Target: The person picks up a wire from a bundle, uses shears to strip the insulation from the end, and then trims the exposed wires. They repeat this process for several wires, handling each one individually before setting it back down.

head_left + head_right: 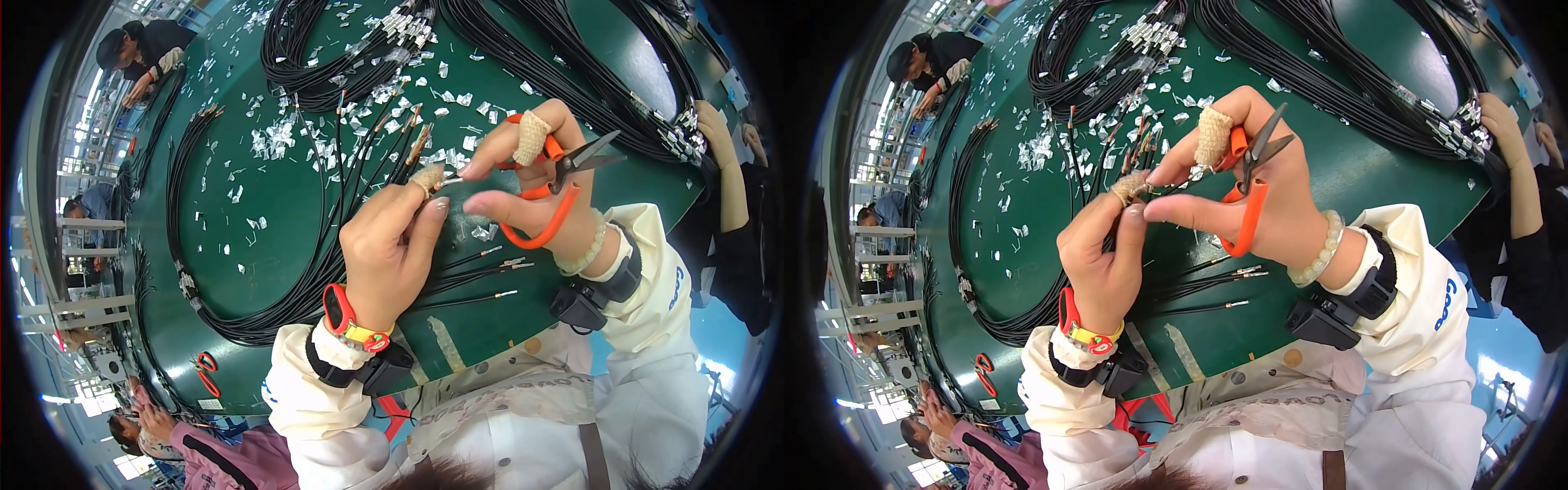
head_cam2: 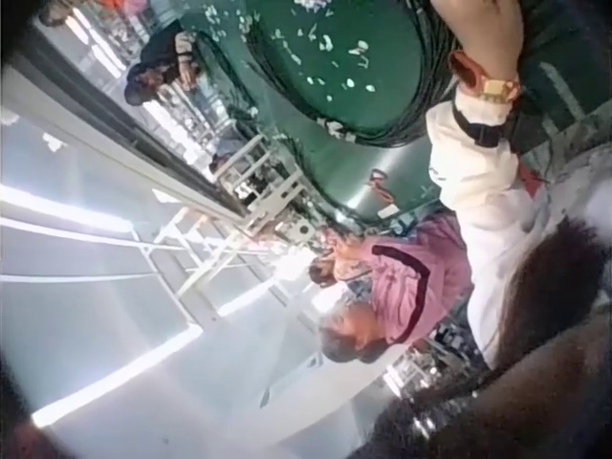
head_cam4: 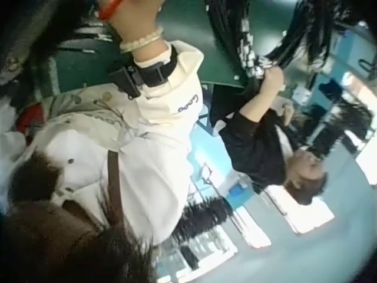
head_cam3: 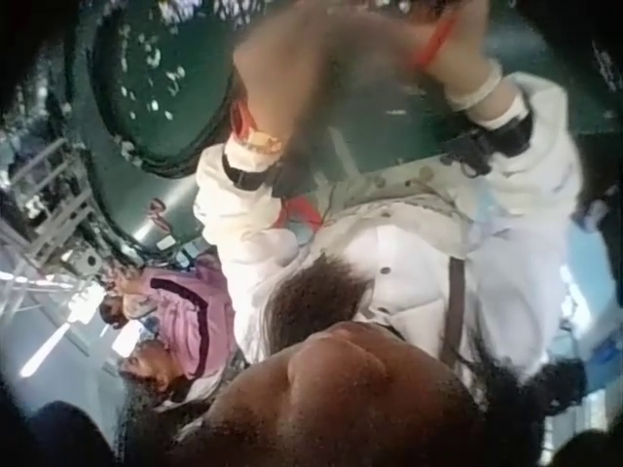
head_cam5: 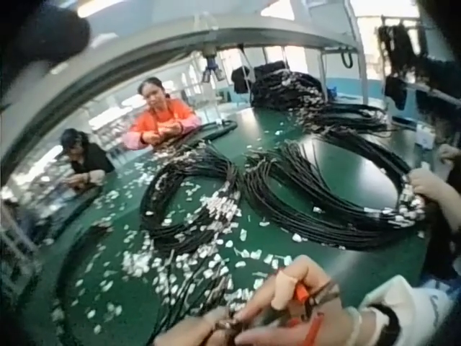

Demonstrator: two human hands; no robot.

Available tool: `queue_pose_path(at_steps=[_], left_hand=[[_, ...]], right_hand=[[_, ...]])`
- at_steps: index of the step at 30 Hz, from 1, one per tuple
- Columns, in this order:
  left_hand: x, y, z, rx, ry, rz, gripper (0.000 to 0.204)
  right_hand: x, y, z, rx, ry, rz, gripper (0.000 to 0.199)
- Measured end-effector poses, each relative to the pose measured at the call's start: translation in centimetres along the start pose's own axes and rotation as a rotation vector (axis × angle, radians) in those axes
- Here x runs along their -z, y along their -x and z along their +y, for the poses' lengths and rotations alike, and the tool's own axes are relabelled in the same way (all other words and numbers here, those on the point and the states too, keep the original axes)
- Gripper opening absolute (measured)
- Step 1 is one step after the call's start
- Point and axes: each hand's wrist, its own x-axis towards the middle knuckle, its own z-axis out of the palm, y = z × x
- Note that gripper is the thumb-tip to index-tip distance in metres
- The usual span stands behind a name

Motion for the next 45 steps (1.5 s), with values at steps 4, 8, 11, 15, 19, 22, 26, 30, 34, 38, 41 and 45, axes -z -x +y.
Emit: queue_pose_path(at_steps=[4,8,11,15,19,22,26,30,34,38,41,45], left_hand=[[-0.2,-0.1,-0.2,-0.122,-0.004,0.088,0.011],[0.2,0.0,-0.2,-0.133,-0.035,0.057,0.009],[0.6,0.6,0.2,0.095,0.147,-0.054,0.008],[1.1,0.0,0.9,0.390,0.529,-0.208,0.012],[0.9,-0.3,0.1,0.452,0.686,-0.151,0.017],[1.0,-0.3,-0.1,0.424,0.695,-0.091,0.018],[1.0,-0.2,-0.3,0.396,0.672,-0.093,0.016],[0.8,0.1,-0.3,0.375,0.606,-0.122,0.015],[0.7,0.2,-0.4,0.350,0.578,-0.105,0.013],[0.6,0.2,-0.7,0.258,0.453,-0.068,0.010],[0.6,0.2,-1.0,0.142,0.299,-0.026,0.008],[1.2,0.0,-0.8,-0.247,-0.084,0.071,0.009]], right_hand=[[-0.1,0.1,-0.2,-0.032,-0.015,0.011,0.039],[0.0,0.2,0.1,-0.087,-0.033,0.007,0.038],[0.2,-0.1,0.5,0.055,-0.002,-0.096,0.037],[0.8,-0.5,0.5,0.191,0.075,-0.164,0.038],[0.1,-0.6,-0.1,0.112,0.162,-0.005,0.044],[0.2,-0.2,-1.4,-0.134,0.513,-0.232,0.056],[-0.6,0.8,-1.5,-0.274,0.869,-0.387,0.064],[-0.9,0.7,-1.4,-0.301,0.966,-0.413,0.065],[-1.0,0.8,-1.6,-0.316,0.966,-0.411,0.065],[-1.1,0.9,-1.6,-0.340,0.929,-0.427,0.065],[-1.0,0.6,-2.2,-0.440,0.830,-0.497,0.063],[-1.3,0.3,-2.6,-0.621,0.560,-0.614,0.057]])
